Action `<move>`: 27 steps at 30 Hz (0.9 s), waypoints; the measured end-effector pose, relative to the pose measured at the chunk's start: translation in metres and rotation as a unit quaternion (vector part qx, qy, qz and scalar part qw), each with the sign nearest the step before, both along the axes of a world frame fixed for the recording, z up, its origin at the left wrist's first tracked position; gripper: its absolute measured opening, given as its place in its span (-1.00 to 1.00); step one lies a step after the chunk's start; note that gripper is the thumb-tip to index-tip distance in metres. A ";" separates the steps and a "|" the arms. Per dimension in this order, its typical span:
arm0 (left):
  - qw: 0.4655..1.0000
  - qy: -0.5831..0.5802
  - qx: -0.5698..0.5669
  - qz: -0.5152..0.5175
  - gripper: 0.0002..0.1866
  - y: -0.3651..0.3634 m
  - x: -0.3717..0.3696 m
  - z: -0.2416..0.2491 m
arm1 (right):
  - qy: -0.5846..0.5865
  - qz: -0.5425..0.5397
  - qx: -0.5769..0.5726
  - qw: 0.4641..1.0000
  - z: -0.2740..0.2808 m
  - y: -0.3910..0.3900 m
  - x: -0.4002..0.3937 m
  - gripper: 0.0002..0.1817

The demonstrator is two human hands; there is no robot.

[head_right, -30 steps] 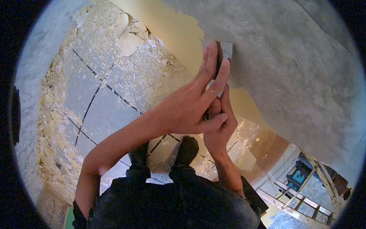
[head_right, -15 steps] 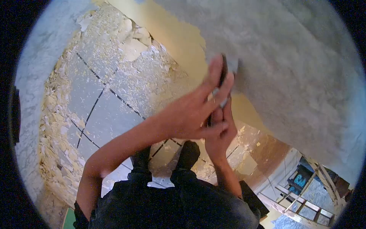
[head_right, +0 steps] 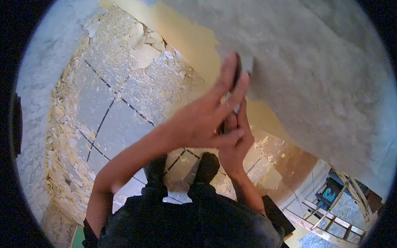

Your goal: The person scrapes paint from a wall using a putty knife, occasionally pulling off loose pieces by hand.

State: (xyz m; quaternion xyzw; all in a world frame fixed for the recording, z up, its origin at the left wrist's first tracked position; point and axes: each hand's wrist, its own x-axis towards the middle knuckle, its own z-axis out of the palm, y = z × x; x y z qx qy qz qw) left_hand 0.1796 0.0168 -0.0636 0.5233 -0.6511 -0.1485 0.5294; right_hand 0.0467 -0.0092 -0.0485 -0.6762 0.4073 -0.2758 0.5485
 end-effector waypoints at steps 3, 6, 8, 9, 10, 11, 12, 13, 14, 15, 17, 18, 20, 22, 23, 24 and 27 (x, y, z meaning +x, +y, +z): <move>1.000 -0.003 0.006 0.021 0.03 -0.004 -0.002 0.002 | -0.020 0.018 0.017 0.999 -0.003 -0.010 0.009 -0.44; 0.999 0.029 -0.001 0.046 0.03 -0.003 0.005 0.004 | -0.026 0.032 0.060 0.997 -0.004 -0.011 0.003 -0.45; 0.999 0.034 -0.004 0.018 0.03 0.000 -0.006 -0.004 | 0.004 0.015 0.107 0.994 0.002 -0.002 -0.002 -0.43; 0.999 0.038 -0.006 -0.008 0.02 0.001 -0.008 -0.007 | -0.049 -0.008 0.090 0.995 -0.005 0.003 -0.007 -0.42; 1.000 0.027 -0.005 0.000 0.02 -0.002 -0.007 -0.006 | -0.104 -0.029 0.076 0.991 -0.008 0.006 -0.003 -0.41; 1.000 0.020 -0.014 0.009 0.02 -0.005 -0.009 -0.006 | -0.088 -0.008 0.012 0.996 -0.001 0.006 -0.001 -0.38; 1.000 0.018 -0.019 0.013 0.02 -0.004 -0.011 -0.008 | -0.093 -0.007 0.021 0.995 -0.003 0.001 0.004 -0.38; 0.998 0.032 -0.013 0.043 0.02 -0.006 -0.005 -0.003 | -0.073 0.029 0.000 0.997 -0.005 -0.008 0.008 -0.38; 0.998 0.038 -0.009 0.043 0.02 -0.004 -0.004 -0.001 | -0.046 0.067 -0.025 0.996 -0.005 -0.014 0.006 -0.38; 0.998 0.047 -0.016 0.048 0.01 -0.003 0.001 0.001 | 0.039 0.069 -0.037 0.996 -0.005 -0.015 0.005 -0.37; 0.997 0.050 -0.028 0.055 0.01 -0.001 0.002 0.002 | 0.066 0.062 -0.073 0.993 0.000 -0.004 0.000 -0.37; 0.998 0.048 -0.015 0.027 0.01 0.004 -0.006 -0.002 | 0.092 0.055 -0.106 0.989 0.002 0.000 0.001 -0.37; 0.999 0.039 -0.011 0.006 0.01 0.003 -0.007 -0.007 | 0.049 0.054 -0.084 0.994 -0.004 -0.006 0.008 -0.38; 0.999 0.037 -0.004 -0.002 0.02 -0.002 -0.011 -0.011 | -0.013 0.038 -0.019 0.999 -0.015 -0.012 0.003 -0.40; 0.999 0.045 -0.006 -0.007 0.02 -0.005 -0.007 -0.007 | -0.039 0.024 0.016 0.999 -0.014 -0.011 -0.001 -0.41; 0.998 0.050 -0.017 0.031 0.02 -0.007 0.002 -0.003 | -0.031 0.019 0.016 0.999 -0.011 -0.013 -0.004 -0.41; 0.997 0.054 -0.028 0.048 0.02 -0.003 0.010 -0.003 | -0.052 0.062 0.060 0.995 -0.008 -0.014 0.015 -0.42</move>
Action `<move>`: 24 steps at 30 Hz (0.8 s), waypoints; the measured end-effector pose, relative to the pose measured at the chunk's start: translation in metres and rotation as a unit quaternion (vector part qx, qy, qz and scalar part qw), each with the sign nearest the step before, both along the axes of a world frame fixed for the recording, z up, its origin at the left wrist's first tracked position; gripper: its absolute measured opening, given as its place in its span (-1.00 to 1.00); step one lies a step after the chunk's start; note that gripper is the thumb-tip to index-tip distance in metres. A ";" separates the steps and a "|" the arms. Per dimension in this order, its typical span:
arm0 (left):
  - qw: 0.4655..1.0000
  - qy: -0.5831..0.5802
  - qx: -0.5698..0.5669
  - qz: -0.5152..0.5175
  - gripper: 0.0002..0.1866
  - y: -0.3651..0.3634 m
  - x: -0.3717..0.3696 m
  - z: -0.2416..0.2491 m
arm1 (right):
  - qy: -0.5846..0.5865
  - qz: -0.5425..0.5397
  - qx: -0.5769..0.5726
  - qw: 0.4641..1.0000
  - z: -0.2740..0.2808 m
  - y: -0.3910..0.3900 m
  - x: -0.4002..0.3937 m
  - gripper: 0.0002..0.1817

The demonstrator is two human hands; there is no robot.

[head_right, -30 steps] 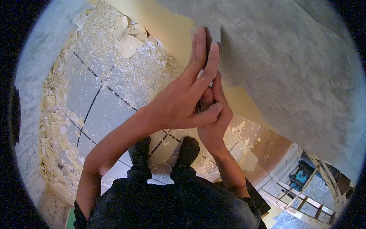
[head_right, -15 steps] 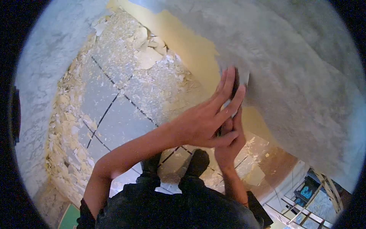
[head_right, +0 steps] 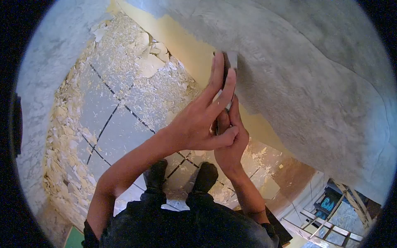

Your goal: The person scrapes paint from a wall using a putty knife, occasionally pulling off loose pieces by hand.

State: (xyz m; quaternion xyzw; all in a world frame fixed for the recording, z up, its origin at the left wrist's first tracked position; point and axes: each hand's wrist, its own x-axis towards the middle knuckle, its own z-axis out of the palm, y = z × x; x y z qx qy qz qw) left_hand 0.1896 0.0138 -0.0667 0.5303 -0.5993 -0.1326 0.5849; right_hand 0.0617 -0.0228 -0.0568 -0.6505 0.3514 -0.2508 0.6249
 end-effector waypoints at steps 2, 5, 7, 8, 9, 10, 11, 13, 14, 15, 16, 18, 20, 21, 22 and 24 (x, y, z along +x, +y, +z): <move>1.000 0.003 -0.014 -0.022 0.02 0.001 -0.006 -0.003 | 0.024 -0.039 -0.005 0.999 -0.002 0.020 -0.019 -0.41; 0.996 -0.026 0.039 -0.073 0.03 0.001 -0.013 -0.004 | 0.001 -0.048 -0.012 0.999 -0.006 0.007 -0.011 -0.39; 0.999 -0.002 -0.029 0.021 0.03 -0.011 -0.006 -0.003 | -0.081 -0.014 -0.004 0.997 -0.009 -0.004 -0.007 -0.38; 0.999 0.001 -0.029 0.022 0.03 -0.010 -0.006 -0.003 | 0.016 0.005 0.015 1.000 0.009 -0.007 0.000 -0.39; 0.999 0.005 -0.032 0.027 0.03 -0.010 -0.004 -0.002 | 0.016 0.006 0.014 1.000 0.016 -0.002 0.001 -0.39; 0.999 0.007 -0.034 0.030 0.04 -0.008 0.000 0.000 | 0.060 -0.017 -0.071 0.996 0.020 0.008 0.004 -0.41; 0.999 0.002 -0.036 0.032 0.04 -0.005 -0.001 0.000 | 0.101 -0.038 -0.157 0.982 0.022 0.013 0.008 -0.42; 0.999 -0.010 -0.007 -0.048 0.06 0.001 -0.005 0.009 | 0.093 -0.033 -0.187 0.978 0.019 0.004 0.017 -0.42; 0.999 -0.018 -0.020 -0.036 0.05 -0.004 -0.004 0.009 | 0.096 -0.031 -0.209 0.973 0.016 0.000 0.017 -0.42; 0.999 -0.012 -0.015 -0.038 0.05 -0.006 -0.004 0.005 | 0.106 -0.029 -0.226 0.968 0.012 -0.001 0.013 -0.41; 1.000 -0.002 -0.027 -0.003 0.04 -0.008 -0.004 0.001 | 0.119 -0.026 -0.242 0.963 0.010 0.000 0.006 -0.41; 0.998 -0.001 -0.047 0.038 0.03 -0.009 -0.001 0.005 | 0.024 -0.004 -0.141 0.990 0.020 0.004 0.016 -0.42; 0.999 0.008 -0.035 -0.001 0.02 -0.004 -0.003 0.005 | 0.032 -0.008 -0.167 0.985 0.023 0.003 0.018 -0.41; 0.999 0.004 -0.040 0.001 0.02 -0.005 -0.001 0.009 | 0.041 -0.012 -0.192 0.980 0.024 0.001 0.019 -0.40; 0.999 -0.010 -0.035 -0.004 0.03 -0.006 0.001 0.012 | 0.049 -0.015 -0.216 0.975 0.023 -0.001 0.020 -0.39; 1.000 -0.012 -0.022 -0.014 0.03 -0.004 -0.001 0.011 | 0.085 -0.025 -0.253 0.963 0.018 0.004 0.010 -0.37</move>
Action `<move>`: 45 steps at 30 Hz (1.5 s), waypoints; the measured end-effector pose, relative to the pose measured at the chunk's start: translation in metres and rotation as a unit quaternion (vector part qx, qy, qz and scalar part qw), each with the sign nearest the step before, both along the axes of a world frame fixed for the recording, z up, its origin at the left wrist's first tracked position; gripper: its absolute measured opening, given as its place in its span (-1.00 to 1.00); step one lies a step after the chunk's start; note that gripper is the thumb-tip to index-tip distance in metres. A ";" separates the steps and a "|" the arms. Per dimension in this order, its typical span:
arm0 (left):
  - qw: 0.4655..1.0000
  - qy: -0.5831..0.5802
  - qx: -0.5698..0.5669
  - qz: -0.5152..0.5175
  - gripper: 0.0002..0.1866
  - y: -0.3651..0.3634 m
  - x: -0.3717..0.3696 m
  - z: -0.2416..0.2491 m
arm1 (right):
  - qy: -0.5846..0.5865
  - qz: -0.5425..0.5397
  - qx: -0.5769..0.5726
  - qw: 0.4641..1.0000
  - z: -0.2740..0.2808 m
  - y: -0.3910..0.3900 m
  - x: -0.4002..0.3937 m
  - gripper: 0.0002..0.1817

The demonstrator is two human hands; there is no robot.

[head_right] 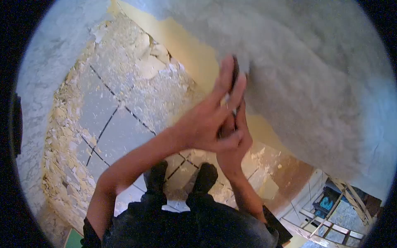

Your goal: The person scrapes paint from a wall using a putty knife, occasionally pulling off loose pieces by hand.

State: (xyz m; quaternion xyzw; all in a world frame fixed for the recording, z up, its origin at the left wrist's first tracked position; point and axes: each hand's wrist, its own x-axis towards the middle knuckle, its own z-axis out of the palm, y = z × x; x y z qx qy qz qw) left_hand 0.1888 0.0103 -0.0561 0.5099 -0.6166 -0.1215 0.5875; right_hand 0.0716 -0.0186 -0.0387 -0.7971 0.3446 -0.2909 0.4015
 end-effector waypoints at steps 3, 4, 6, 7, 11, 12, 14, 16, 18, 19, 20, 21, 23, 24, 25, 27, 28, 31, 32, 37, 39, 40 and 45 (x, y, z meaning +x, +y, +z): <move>0.998 0.012 -0.015 0.059 0.02 0.000 0.006 0.000 | -0.136 0.036 0.208 0.968 -0.008 -0.001 0.003 -0.43; 1.000 0.007 -0.006 0.022 0.01 0.005 0.004 0.002 | -0.038 0.007 0.048 0.998 0.002 0.006 0.005 -0.43; 1.000 -0.008 0.000 -0.008 0.00 0.004 0.011 0.003 | -0.084 -0.023 0.110 0.990 0.008 0.015 -0.002 -0.43; 1.000 -0.027 -0.006 -0.008 0.00 0.000 0.012 0.002 | -0.118 -0.052 0.177 0.976 0.008 0.014 -0.005 -0.43; 0.996 0.017 -0.044 0.071 -0.01 -0.007 0.015 0.002 | -0.102 0.043 0.086 0.990 0.001 -0.013 0.008 -0.44; 0.997 0.019 -0.042 0.062 -0.01 -0.006 0.013 0.002 | -0.103 0.044 0.082 0.990 0.004 -0.010 0.006 -0.44; 1.000 0.003 -0.015 0.021 -0.01 0.003 -0.001 -0.001 | -0.094 -0.018 0.129 0.987 0.012 0.006 -0.004 -0.46; 0.999 -0.025 0.025 -0.023 0.00 0.004 -0.001 -0.007 | -0.074 -0.054 0.159 0.983 0.016 0.009 -0.007 -0.48; 1.000 0.006 0.005 0.017 0.00 -0.003 0.005 -0.005 | -0.057 -0.033 0.144 0.987 0.003 -0.007 -0.004 -0.47; 0.997 0.026 -0.022 0.064 0.00 -0.007 0.006 -0.004 | -0.050 -0.003 0.122 0.991 -0.002 -0.016 -0.001 -0.47; 0.997 0.029 -0.021 0.065 0.00 -0.007 0.005 -0.005 | -0.070 0.023 0.077 0.994 0.000 -0.015 0.005 -0.47; 0.998 0.023 -0.029 0.052 0.01 -0.006 0.006 -0.006 | -0.071 0.023 0.078 0.994 -0.002 -0.012 -0.001 -0.47; 0.998 0.006 -0.041 0.041 0.01 -0.004 0.010 -0.006 | -0.093 -0.039 0.177 0.979 -0.006 -0.002 -0.010 -0.48; 1.000 -0.015 -0.019 0.011 0.02 0.000 0.005 -0.007 | -0.099 -0.033 0.175 0.979 -0.002 0.000 -0.004 -0.48; 0.999 -0.031 0.005 -0.020 0.02 0.002 0.001 -0.012 | -0.102 -0.046 0.146 0.983 0.006 0.004 0.003 -0.48; 0.999 -0.025 0.010 -0.019 0.03 -0.001 0.004 -0.010 | -0.090 -0.072 0.124 0.986 0.010 0.006 0.000 -0.49; 1.000 -0.006 -0.001 0.016 0.03 -0.004 0.006 -0.009 | -0.052 -0.038 0.125 0.990 0.009 -0.003 0.000 -0.47; 0.999 -0.001 -0.019 0.051 0.04 -0.005 0.008 -0.005 | -0.008 -0.018 0.130 0.991 0.005 -0.006 -0.006 -0.45; 1.000 -0.017 0.002 0.024 0.04 -0.001 0.003 -0.008 | -0.034 -0.034 0.136 0.989 -0.004 -0.001 -0.015 -0.47; 0.999 -0.025 -0.009 0.021 0.04 -0.002 0.004 -0.018 | -0.073 -0.042 0.179 0.980 -0.005 -0.003 -0.004 -0.50; 0.999 -0.012 0.017 0.038 0.03 -0.002 0.013 -0.007 | -0.076 -0.008 0.080 0.994 0.001 -0.007 0.011 -0.48; 0.999 -0.015 0.014 0.039 0.03 -0.001 0.011 -0.008 | -0.078 -0.007 0.077 0.994 0.004 -0.003 0.009 -0.48; 0.999 -0.035 0.019 -0.003 0.03 0.002 0.004 -0.009 | -0.071 -0.036 0.184 0.980 0.001 0.002 -0.009 -0.47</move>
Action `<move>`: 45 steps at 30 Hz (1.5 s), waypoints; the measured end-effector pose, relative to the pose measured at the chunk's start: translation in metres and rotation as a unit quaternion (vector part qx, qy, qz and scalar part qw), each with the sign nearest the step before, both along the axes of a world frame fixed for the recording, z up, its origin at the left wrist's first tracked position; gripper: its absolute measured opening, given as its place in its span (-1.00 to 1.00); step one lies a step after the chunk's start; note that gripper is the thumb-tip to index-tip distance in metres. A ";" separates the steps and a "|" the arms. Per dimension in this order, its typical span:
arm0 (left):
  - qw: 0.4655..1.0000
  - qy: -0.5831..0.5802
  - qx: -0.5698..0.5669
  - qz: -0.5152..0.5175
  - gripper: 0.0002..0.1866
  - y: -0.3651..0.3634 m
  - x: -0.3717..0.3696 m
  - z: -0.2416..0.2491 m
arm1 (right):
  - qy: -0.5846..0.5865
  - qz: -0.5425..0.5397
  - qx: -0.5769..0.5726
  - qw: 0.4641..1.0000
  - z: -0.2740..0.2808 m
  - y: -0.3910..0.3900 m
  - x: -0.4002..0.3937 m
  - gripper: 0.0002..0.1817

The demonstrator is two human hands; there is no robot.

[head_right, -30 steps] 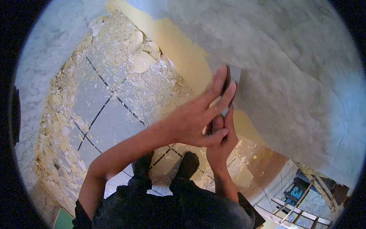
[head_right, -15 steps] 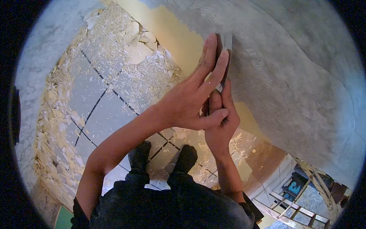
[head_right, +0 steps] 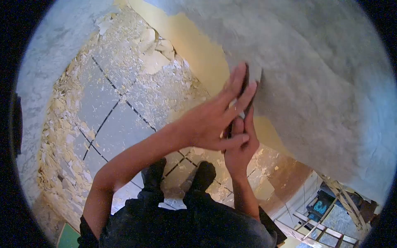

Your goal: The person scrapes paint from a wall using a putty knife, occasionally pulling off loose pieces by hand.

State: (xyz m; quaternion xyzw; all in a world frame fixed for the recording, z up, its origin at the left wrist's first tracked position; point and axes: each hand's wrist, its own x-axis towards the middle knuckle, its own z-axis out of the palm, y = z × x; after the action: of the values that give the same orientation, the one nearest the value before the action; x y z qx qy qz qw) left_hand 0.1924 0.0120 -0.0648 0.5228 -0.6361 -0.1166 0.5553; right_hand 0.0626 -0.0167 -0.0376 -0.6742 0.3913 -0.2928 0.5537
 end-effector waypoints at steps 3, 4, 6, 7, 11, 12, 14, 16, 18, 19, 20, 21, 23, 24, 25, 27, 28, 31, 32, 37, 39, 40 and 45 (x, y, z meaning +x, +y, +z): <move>0.999 0.010 0.013 0.029 0.02 -0.002 0.005 0.004 | 0.077 0.028 -0.025 0.996 0.008 -0.006 0.007 -0.44; 0.999 0.009 0.016 0.032 0.02 0.000 0.003 0.001 | 0.075 0.030 -0.022 0.996 0.008 0.000 0.007 -0.44; 1.000 -0.006 0.010 -0.019 0.02 0.003 0.002 -0.001 | -0.035 -0.038 0.008 0.999 0.005 0.012 0.009 -0.46; 1.000 -0.012 0.008 -0.016 0.02 0.001 0.004 -0.001 | -0.041 -0.034 0.006 0.999 0.000 0.007 0.010 -0.46; 1.000 0.000 0.025 -0.003 0.03 0.003 0.004 0.000 | 0.033 -0.006 -0.065 0.997 0.000 0.001 0.007 -0.46; 0.999 0.000 0.036 0.007 0.04 0.002 0.010 0.003 | 0.035 0.011 -0.045 0.998 0.005 0.000 0.012 -0.46; 0.999 -0.012 0.034 -0.004 0.04 0.004 0.005 -0.004 | 0.016 0.003 0.035 0.999 0.003 0.007 0.008 -0.47; 0.999 -0.028 0.031 -0.011 0.04 0.001 0.009 -0.004 | -0.040 -0.040 0.040 0.998 -0.005 0.010 0.012 -0.47; 1.000 -0.009 0.004 0.018 0.03 -0.002 0.004 -0.011 | -0.016 -0.023 0.007 1.000 -0.009 -0.001 0.015 -0.47; 1.000 -0.001 0.011 0.015 0.03 0.001 0.004 -0.010 | 0.012 -0.004 -0.026 1.000 -0.010 -0.003 0.012 -0.47; 1.000 0.001 0.018 0.019 0.04 0.003 0.006 -0.007 | 0.017 -0.004 -0.023 1.000 -0.008 0.000 0.009 -0.47; 0.999 -0.002 0.022 0.026 0.05 0.002 0.010 -0.004 | 0.004 0.002 0.007 1.000 -0.006 0.002 0.010 -0.47; 1.000 -0.018 0.021 0.007 0.04 0.005 0.005 -0.007 | -0.016 0.010 0.035 0.999 0.001 0.008 0.015 -0.47; 0.999 -0.034 0.018 -0.010 0.04 0.004 0.007 -0.003 | -0.023 -0.013 0.005 1.000 0.003 0.011 0.019 -0.47; 0.999 -0.038 0.016 -0.008 0.04 0.000 0.012 -0.003 | -0.027 -0.039 -0.024 0.999 0.003 0.012 0.021 -0.47; 0.999 -0.013 -0.005 0.044 0.04 -0.005 0.012 -0.009 | -0.006 -0.016 -0.027 0.999 -0.006 -0.001 0.025 -0.47; 0.999 -0.004 0.000 0.042 0.04 -0.001 0.010 -0.008 | 0.011 0.012 -0.033 0.999 -0.009 -0.005 0.024 -0.47; 0.998 -0.045 0.022 0.035 0.06 0.002 0.021 -0.002 | 0.032 0.006 0.043 0.999 0.002 0.008 0.017 -0.47; 0.999 -0.041 0.025 0.014 0.05 0.003 0.016 -0.003 | 0.025 0.010 0.041 0.999 0.000 0.005 0.021 -0.47; 0.998 -0.008 -0.020 0.058 0.05 -0.007 0.022 -0.008 | 0.048 0.029 0.015 0.998 -0.001 -0.006 0.030 -0.46; 1.000 -0.017 0.005 0.019 0.06 0.000 0.020 -0.006 | 0.025 0.021 0.003 0.999 0.002 -0.004 0.034 -0.46; 1.000 -0.024 0.003 0.021 0.06 0.000 0.019 -0.004 | -0.001 0.014 -0.006 1.000 0.003 -0.002 0.037 -0.47; 0.999 -0.009 -0.005 0.051 0.06 -0.005 0.026 -0.005 | -0.002 0.000 -0.025 1.000 -0.007 0.000 0.025 -0.47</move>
State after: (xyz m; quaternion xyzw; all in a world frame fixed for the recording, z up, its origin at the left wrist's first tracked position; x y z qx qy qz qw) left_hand 0.2185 0.0072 -0.0694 0.5525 -0.6143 -0.0805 0.5576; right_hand 0.0877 -0.0163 -0.0441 -0.6873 0.3825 -0.3039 0.5375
